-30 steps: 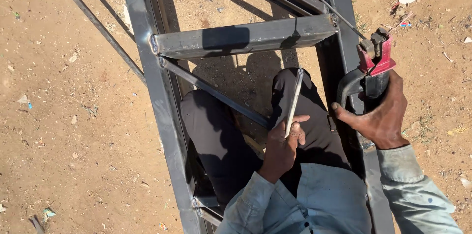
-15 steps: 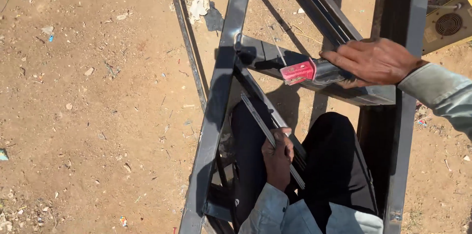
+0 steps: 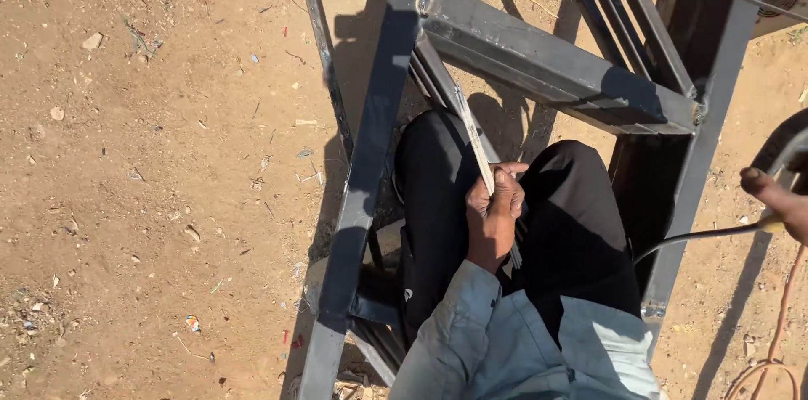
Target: Welding joints of a metal ladder-like structure outdoors.
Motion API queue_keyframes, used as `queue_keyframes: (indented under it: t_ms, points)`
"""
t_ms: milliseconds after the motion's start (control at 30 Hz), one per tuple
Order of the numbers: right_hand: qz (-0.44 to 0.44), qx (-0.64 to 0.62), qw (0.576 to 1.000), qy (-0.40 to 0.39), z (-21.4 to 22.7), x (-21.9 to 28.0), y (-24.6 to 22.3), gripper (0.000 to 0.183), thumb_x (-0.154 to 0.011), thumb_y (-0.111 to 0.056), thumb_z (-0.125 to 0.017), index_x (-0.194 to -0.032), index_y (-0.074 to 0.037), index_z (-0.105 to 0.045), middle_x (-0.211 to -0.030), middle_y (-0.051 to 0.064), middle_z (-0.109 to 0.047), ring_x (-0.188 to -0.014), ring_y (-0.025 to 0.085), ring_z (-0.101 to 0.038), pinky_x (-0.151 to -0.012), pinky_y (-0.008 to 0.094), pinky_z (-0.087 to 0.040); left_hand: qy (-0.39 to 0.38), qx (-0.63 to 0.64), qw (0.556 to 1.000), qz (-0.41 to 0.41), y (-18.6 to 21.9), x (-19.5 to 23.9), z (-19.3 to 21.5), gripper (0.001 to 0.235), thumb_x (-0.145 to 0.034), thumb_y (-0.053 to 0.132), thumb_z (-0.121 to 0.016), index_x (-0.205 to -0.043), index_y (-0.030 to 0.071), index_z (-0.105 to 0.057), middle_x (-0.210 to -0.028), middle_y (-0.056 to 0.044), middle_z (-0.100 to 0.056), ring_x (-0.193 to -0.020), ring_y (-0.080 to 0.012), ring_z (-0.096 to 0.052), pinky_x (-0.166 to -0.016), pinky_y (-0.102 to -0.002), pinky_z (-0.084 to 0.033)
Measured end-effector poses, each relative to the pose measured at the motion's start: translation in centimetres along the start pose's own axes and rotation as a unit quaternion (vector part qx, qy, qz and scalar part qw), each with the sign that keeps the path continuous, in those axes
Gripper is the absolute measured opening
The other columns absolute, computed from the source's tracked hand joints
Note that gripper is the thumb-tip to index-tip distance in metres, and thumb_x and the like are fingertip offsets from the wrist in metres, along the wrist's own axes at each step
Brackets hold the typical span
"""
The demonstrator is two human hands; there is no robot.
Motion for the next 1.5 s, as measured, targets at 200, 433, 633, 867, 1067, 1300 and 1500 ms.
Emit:
queue_keyframes:
  t_ms: [200, 433, 633, 867, 1067, 1300, 1500]
  points:
    - [-0.267, -0.144, 0.932, 0.199, 8.0, 17.1, -18.9, 0.044, -0.119, -0.037, -0.062, -0.115, 0.006, -0.064, -0.110, 0.027, -0.070, -0.098, 0.031, -0.071, -0.090, 0.046, -0.060, -0.018, -0.051, 0.996, 0.071, 0.2, -0.5, 0.0, 0.056, -0.106, 0.050, -0.048, -0.115, -0.003, -0.063, -0.066, 0.003, -0.046, -0.052, -0.0040, -0.039, -0.046, -0.021, -0.033]
    - [-0.335, 0.076, 0.904, 0.253, 7.1, 33.8, -21.0, 0.055, -0.092, -0.040, -0.079, -0.126, 0.000, -0.060, -0.108, 0.020, -0.069, -0.095, 0.030, -0.070, -0.086, 0.045, -0.059, -0.058, -0.105, 0.988, 0.101, -1.1, -1.9, 1.3, 0.046, -0.110, 0.041, -0.049, -0.114, -0.002, -0.064, -0.063, 0.000, -0.047, -0.045, -0.0064, -0.035, -0.039, -0.026, -0.031]
    - [-0.491, 0.217, 0.837, 0.108, 4.3, 39.6, -28.4, 0.103, -0.057, -0.043, -0.099, -0.144, -0.010, -0.057, -0.114, 0.018, -0.070, -0.098, 0.035, -0.070, -0.078, 0.047, -0.057, -0.111, -0.180, 0.970, 0.118, -1.4, -3.3, 3.4, 0.044, -0.110, 0.038, -0.052, -0.120, -0.003, -0.065, -0.065, -0.004, -0.052, -0.042, -0.0075, -0.034, -0.036, -0.027, -0.031]
    - [-0.538, -0.188, 0.766, 0.296, -3.8, 41.0, -32.7, 0.087, -0.066, -0.038, -0.089, -0.137, -0.002, -0.054, -0.112, 0.016, -0.068, -0.096, 0.028, -0.069, -0.082, 0.043, -0.058, -0.151, -0.273, 0.941, 0.131, 1.4, -1.4, -1.6, 0.040, -0.111, 0.033, -0.051, -0.123, -0.003, -0.063, -0.064, -0.002, -0.048, -0.044, -0.0058, -0.034, -0.038, -0.025, -0.028]
    - [-0.362, -0.607, 0.526, 0.473, -5.2, 31.7, -36.4, 0.060, -0.091, -0.028, -0.070, -0.141, -0.005, -0.045, -0.113, 0.010, -0.058, -0.090, 0.018, -0.065, -0.075, 0.036, -0.059, -0.456, -0.417, 0.773, 0.147, 1.5, 4.8, -11.7, 0.031, -0.109, 0.012, -0.051, -0.134, 0.001, -0.067, -0.102, -0.010, -0.075, -0.054, -0.0077, -0.046, -0.048, -0.026, -0.038]
    - [-0.236, -0.533, 0.683, 0.440, -6.8, 21.2, -37.0, 0.071, -0.088, -0.040, -0.075, -0.138, -0.001, -0.045, -0.114, 0.008, -0.056, -0.099, 0.018, -0.059, -0.087, 0.036, -0.053, -0.560, -0.451, 0.693, -0.054, -2.4, 10.5, -15.7, 0.066, -0.095, -0.008, -0.057, -0.157, 0.011, -0.046, -0.156, -0.015, -0.055, -0.129, -0.0379, -0.066, -0.096, -0.041, -0.062]
    - [-0.174, -0.334, 0.837, 0.398, -5.7, 17.1, -37.7, 0.084, -0.080, -0.040, -0.084, -0.142, 0.000, -0.043, -0.117, 0.010, -0.055, -0.106, 0.021, -0.056, -0.095, 0.036, -0.049, -0.463, -0.502, 0.727, -0.075, -3.7, 9.6, -12.0, 0.072, -0.094, -0.006, -0.061, -0.160, 0.014, -0.039, -0.151, -0.018, -0.057, -0.122, -0.0392, -0.068, -0.092, -0.044, -0.060]
Point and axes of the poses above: each hand's wrist, its own x-axis away from the middle knuckle, its own z-axis out of the back of the hand, y = z × x, the point moved 1 cm from there along -x, towards the middle knuckle
